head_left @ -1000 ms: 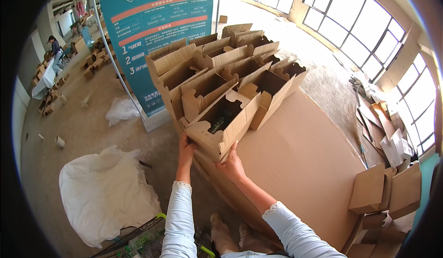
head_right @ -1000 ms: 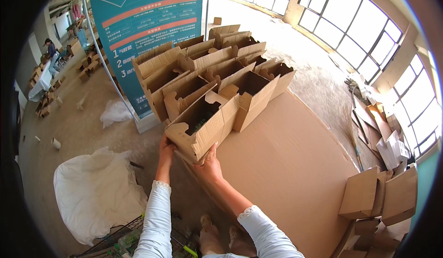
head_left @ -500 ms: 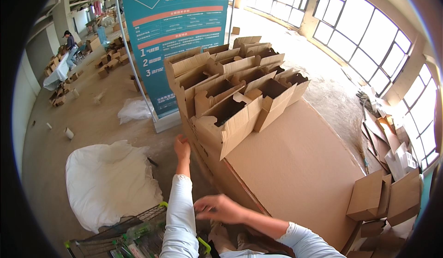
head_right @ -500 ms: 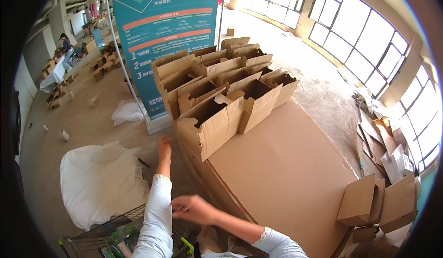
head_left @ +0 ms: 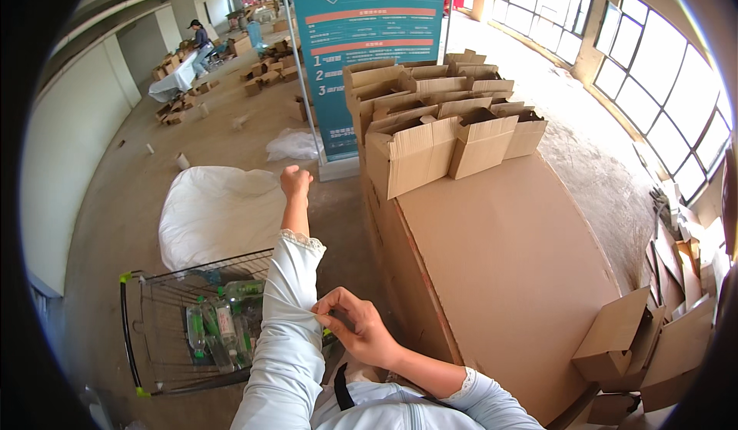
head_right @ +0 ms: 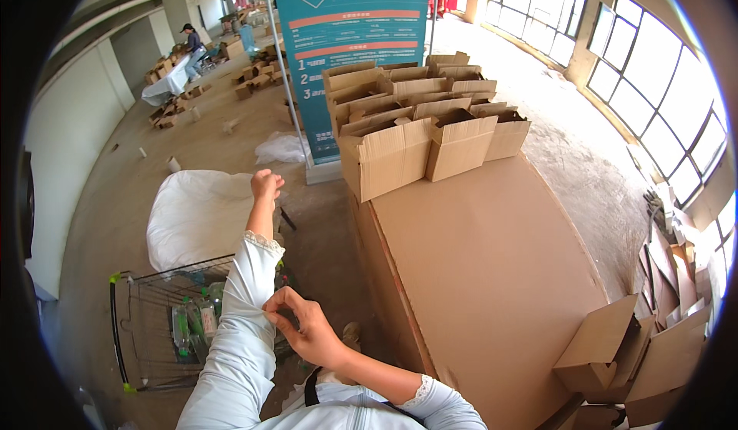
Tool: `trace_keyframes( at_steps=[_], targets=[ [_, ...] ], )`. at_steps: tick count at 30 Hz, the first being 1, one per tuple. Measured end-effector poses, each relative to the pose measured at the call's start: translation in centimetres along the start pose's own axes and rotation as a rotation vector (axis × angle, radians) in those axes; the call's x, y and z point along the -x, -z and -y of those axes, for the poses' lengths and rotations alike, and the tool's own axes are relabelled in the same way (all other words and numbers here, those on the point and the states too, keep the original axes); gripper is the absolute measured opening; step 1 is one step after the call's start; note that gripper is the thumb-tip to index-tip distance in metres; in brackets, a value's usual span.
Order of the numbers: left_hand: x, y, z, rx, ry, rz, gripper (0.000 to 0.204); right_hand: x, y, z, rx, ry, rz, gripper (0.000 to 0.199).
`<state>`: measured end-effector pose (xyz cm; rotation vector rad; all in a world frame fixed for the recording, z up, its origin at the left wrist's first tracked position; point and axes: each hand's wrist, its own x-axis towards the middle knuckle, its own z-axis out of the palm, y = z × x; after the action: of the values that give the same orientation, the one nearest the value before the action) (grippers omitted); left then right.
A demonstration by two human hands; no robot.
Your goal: The person picks up plastic bottles from a shopping cart and places them one at a time into cardboard boxes on a table, then organizes the boxes on the table.
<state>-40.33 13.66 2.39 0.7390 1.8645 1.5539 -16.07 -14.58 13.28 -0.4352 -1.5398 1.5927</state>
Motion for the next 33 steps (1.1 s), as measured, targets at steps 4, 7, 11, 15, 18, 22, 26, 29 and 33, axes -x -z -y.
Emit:
trace_keyframes(
  at_steps=[4, 7, 11, 15, 18, 22, 26, 29, 33],
  targets=[
    [2.3, 4.2, -4.6, 0.454, 0.199, 0.076, 0.016, 2.7, -0.3, 1.3, -0.243, -0.056, 0.178, 0.009],
    [0.7, 8.5, -4.6, 0.85, 0.323, 0.054, 0.013, 4.5, -2.4, 2.0, -0.475, -0.186, 0.283, 0.007],
    [0.9, 13.1, -1.9, -0.337, -0.055, -0.08, 0.016, 4.0, -5.5, 3.4, -0.142, 0.043, 0.534, 0.009],
    [8.6, 12.4, 7.8, -0.695, -0.711, 0.226, 0.016, 1.4, -6.7, 3.1, 0.167, 0.255, 0.477, 0.015],
    [12.4, 17.5, 13.1, -0.784, -0.353, 0.407, 0.021, -2.0, -4.7, -0.2, 0.485, 0.01, 0.203, 0.01],
    [10.9, 29.9, 27.0, -0.749, -0.008, 0.13, 0.018, -2.3, -1.8, -6.7, 0.466, -0.454, -0.074, 0.003],
    [10.3, 39.5, 32.0, -1.114, 0.624, 0.212, 0.014, -1.4, -0.5, -10.8, 0.522, -0.643, -0.134, 0.005],
    [11.8, 43.2, 38.1, -1.134, 0.55, 0.021, 0.01, -1.6, -0.9, -12.2, 0.583, -0.709, -0.135, 0.005],
    [9.6, 43.0, 39.0, -1.032, 0.516, 0.073, 0.012, -1.3, -0.9, -11.9, 0.685, -0.766, -0.214, 0.005]
  ],
)
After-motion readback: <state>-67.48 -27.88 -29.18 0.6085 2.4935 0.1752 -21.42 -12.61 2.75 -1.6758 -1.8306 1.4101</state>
